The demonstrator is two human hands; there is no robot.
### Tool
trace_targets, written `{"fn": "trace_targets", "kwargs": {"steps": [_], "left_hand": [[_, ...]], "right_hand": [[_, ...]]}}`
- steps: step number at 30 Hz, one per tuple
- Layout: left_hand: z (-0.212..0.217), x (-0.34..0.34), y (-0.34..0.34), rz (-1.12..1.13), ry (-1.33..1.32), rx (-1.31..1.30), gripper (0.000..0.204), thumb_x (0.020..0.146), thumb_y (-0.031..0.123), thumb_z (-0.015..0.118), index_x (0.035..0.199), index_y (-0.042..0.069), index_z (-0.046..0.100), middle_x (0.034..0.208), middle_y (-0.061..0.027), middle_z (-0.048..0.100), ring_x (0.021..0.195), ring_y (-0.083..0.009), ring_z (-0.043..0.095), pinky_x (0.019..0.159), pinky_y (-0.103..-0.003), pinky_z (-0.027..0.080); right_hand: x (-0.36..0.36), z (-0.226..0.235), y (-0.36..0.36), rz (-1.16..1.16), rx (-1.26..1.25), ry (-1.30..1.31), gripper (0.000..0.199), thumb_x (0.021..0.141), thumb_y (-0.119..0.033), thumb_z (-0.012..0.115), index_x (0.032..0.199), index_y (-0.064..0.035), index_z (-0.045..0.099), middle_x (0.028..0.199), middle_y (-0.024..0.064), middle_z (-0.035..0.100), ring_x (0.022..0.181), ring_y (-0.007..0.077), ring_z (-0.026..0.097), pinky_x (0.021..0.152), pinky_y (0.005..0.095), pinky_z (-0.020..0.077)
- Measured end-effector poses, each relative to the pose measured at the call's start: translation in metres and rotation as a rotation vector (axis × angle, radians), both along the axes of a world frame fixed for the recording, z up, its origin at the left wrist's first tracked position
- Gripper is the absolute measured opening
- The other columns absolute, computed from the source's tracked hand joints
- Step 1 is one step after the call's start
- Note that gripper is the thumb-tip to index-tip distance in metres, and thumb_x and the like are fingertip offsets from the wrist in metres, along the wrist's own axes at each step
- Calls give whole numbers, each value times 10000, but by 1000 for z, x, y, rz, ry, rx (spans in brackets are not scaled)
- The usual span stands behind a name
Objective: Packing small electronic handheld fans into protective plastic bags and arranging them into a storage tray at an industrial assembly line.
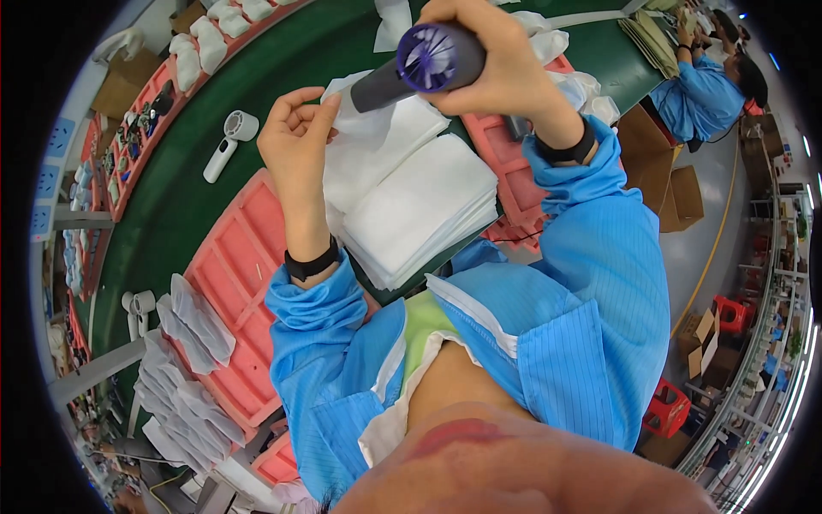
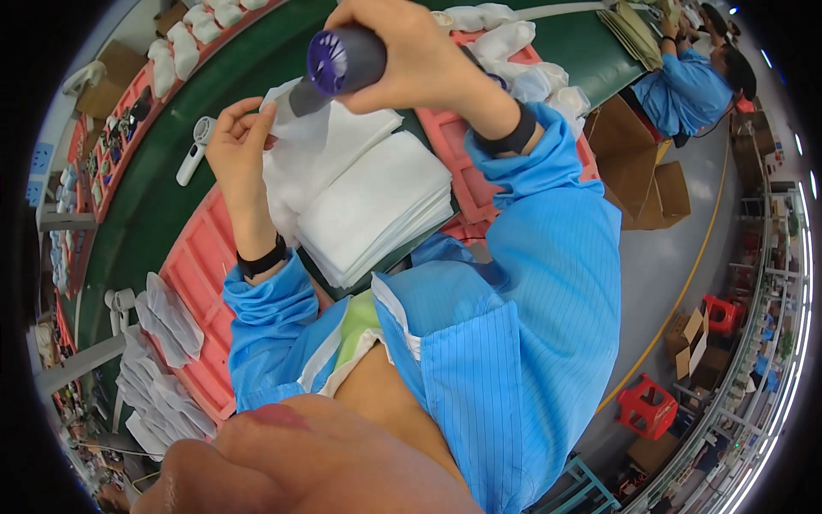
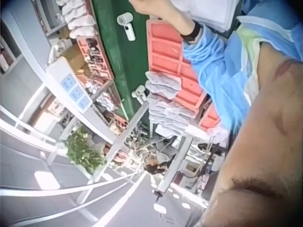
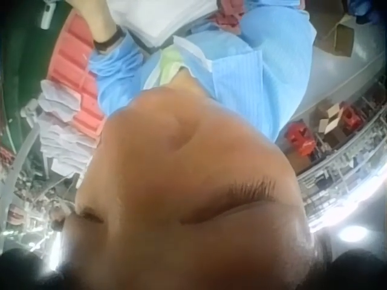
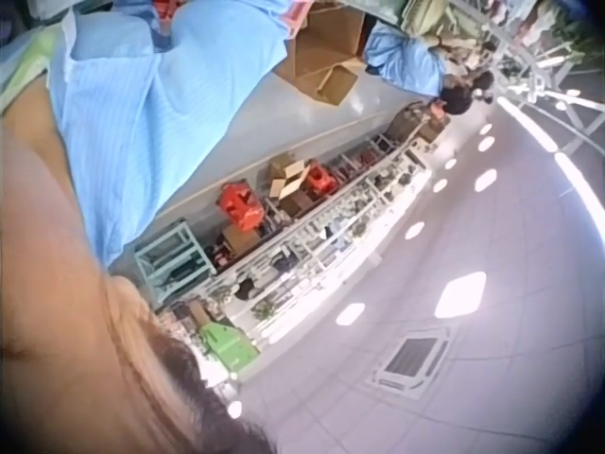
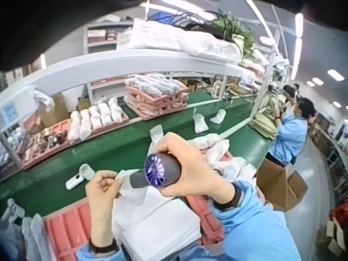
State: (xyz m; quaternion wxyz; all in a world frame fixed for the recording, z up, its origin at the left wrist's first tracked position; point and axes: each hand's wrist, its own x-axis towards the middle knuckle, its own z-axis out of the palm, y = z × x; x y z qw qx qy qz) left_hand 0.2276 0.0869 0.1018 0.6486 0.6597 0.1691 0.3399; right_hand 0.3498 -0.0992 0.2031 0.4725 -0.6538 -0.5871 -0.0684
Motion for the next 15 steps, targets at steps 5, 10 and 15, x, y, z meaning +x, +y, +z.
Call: {"fn": "trace_targets", "kwargs": {"steps": [5,10,15], "left_hand": [[8,-9,-1,44,-106,-63,147,831,108,726,899,-1,655,721,-1,627,621,-52,550,566,-181,427],[12,-20,2,44,-236,-52,110,861,92,692,911,12,637,799,3,618,715,-53,539,644,-186,423],[12,-20,9,90,-376,-25,85,882,67,656,943,26,612,869,-5,599,785,-58,526,674,-187,403]], "right_hand": [[-7,-39,27,107,128,-153,561,577,-75,818,1087,-45,585,1026,126,588,936,268,588,800,326,492],[-16,-69,60,170,210,-219,617,556,-102,881,1099,-35,595,1058,106,573,964,252,572,806,321,487],[-9,-66,54,171,283,-246,604,569,-83,874,1100,-31,592,1054,119,561,963,264,568,811,326,488]]}}
